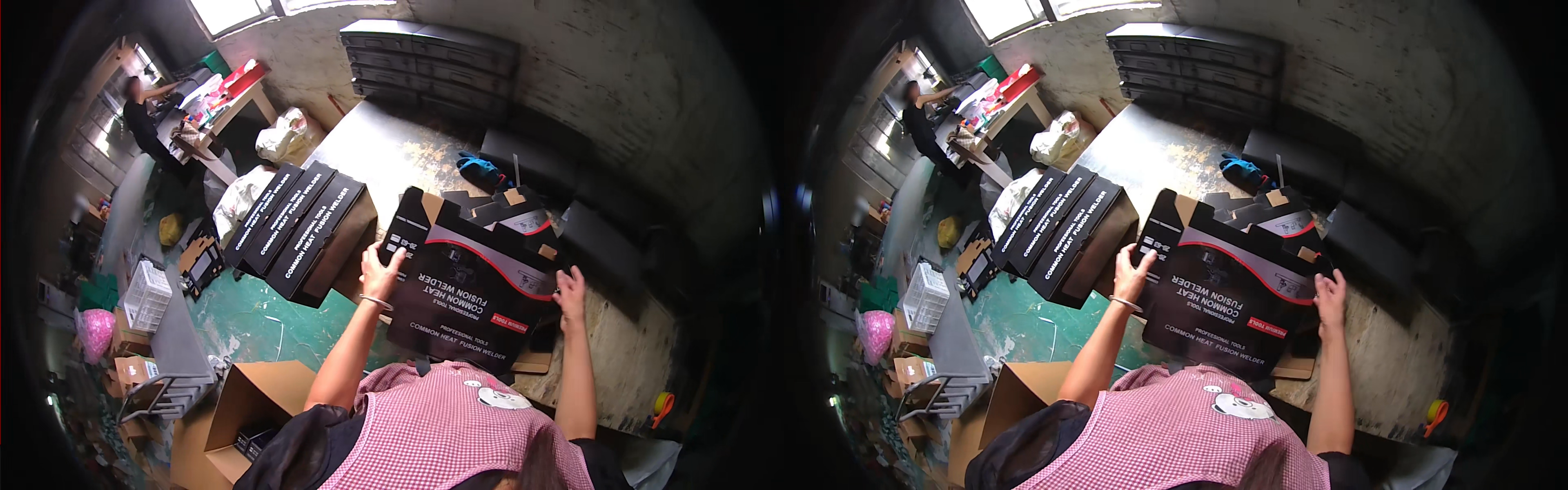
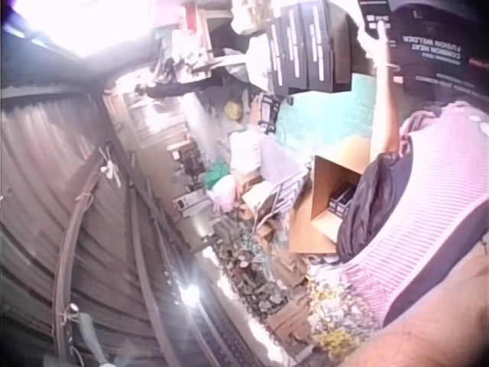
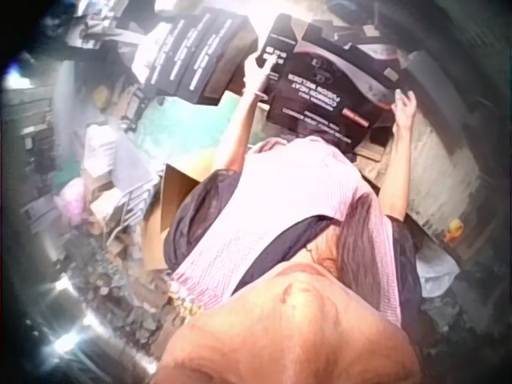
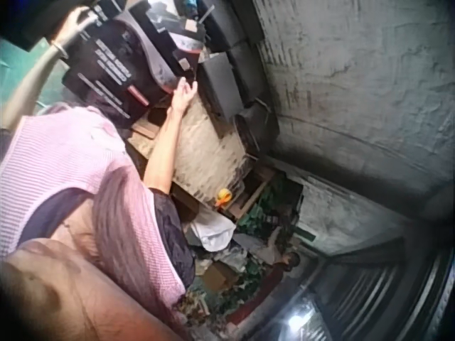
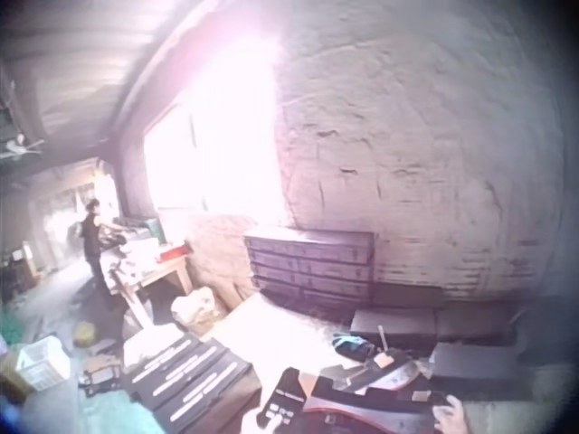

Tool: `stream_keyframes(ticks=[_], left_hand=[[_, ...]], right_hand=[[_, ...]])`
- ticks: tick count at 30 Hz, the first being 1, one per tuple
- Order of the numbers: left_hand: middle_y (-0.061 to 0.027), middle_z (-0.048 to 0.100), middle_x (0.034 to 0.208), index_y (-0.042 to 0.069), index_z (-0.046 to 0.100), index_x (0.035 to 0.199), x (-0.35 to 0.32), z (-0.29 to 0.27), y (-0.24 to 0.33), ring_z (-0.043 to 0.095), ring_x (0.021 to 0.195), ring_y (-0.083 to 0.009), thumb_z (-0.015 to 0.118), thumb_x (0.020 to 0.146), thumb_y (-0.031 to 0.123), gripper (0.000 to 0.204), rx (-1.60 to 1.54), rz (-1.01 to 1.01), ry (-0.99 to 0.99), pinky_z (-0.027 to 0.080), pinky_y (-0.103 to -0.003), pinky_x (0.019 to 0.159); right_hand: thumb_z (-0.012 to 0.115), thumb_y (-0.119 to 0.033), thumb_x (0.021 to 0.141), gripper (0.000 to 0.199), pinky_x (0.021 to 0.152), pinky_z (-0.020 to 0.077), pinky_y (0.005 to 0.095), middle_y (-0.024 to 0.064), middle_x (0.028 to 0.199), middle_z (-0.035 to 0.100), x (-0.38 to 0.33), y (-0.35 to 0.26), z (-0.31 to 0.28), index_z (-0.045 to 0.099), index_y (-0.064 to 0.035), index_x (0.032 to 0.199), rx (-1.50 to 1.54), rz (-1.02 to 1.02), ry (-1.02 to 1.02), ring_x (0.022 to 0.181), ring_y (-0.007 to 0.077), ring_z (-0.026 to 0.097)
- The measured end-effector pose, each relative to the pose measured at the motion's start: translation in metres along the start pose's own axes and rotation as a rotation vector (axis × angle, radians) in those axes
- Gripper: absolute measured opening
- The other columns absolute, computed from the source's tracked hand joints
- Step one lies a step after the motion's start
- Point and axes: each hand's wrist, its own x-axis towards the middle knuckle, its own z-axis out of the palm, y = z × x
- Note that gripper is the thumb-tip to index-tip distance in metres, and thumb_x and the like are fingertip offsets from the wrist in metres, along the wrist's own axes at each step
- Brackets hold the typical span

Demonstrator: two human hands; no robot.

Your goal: Folding and assembling product boxes for heat fusion welders.

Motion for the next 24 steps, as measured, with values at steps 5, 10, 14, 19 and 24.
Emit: stream_keyframes(ticks=[5,10,14,19,24], left_hand=[[-0.0202,0.062,0.115,0.005,0.054,0.142,-0.004,-0.033,0.071,0.062,0.111,-0.0309,0.075,0.09,0.046,0.069,-0.145,0.232,-0.046,0.049,-0.04,0.097],[-0.0213,0.056,0.136,0.004,0.056,0.138,0.03,-0.02,0.074,0.058,0.124,-0.0322,0.071,0.092,0.05,0.066,-0.238,0.337,-0.141,0.044,-0.042,0.107],[-0.0184,0.055,0.135,0.005,0.046,0.147,0.025,-0.003,0.098,0.058,0.122,-0.0319,0.078,0.09,0.039,0.074,-0.33,0.539,0.056,0.049,-0.038,0.102],[-0.0073,0.062,0.111,0.0,0.05,0.138,0.005,-0.011,0.04,0.058,0.108,-0.0179,0.074,0.095,0.027,0.055,-0.441,0.169,-0.098,0.047,-0.031,0.096],[-0.0069,0.053,0.118,0.003,0.054,0.134,-0.044,-0.009,0.042,0.053,0.102,-0.0145,0.078,0.091,0.015,0.051,-0.358,0.417,-0.032,0.045,-0.03,0.093]], right_hand=[[0.069,-0.013,0.098,0.05,0.097,0.0427,0.0214,0.0022,0.121,0.065,-0.065,-0.076,-0.036,0.053,0.0002,0.143,0.105,-0.352,-0.202,0.106,0.0065,0.057],[0.065,0.004,0.095,0.031,0.094,0.0509,0.0254,0.0085,0.11,0.073,-0.087,-0.073,-0.004,0.067,0.0017,0.126,0.141,-0.398,-0.242,0.099,0.0129,0.068],[0.068,0.004,0.093,0.022,0.087,0.056,0.0294,0.0085,0.099,0.074,-0.112,-0.095,0.003,0.071,0.0022,0.115,0.311,-0.474,-0.118,0.09,0.0168,0.071],[0.072,0.001,0.091,0.034,0.089,0.0565,0.0323,0.0113,0.111,0.072,-0.146,-0.111,-0.029,0.066,0.0015,0.124,0.41,-0.478,-0.131,0.09,0.0203,0.072],[0.072,-0.027,0.092,0.046,0.114,0.0384,0.0396,0.0118,0.13,0.068,-0.154,-0.076,-0.08,0.067,-0.0017,0.13,-0.065,-0.199,-0.765,0.126,0.0261,0.061]])
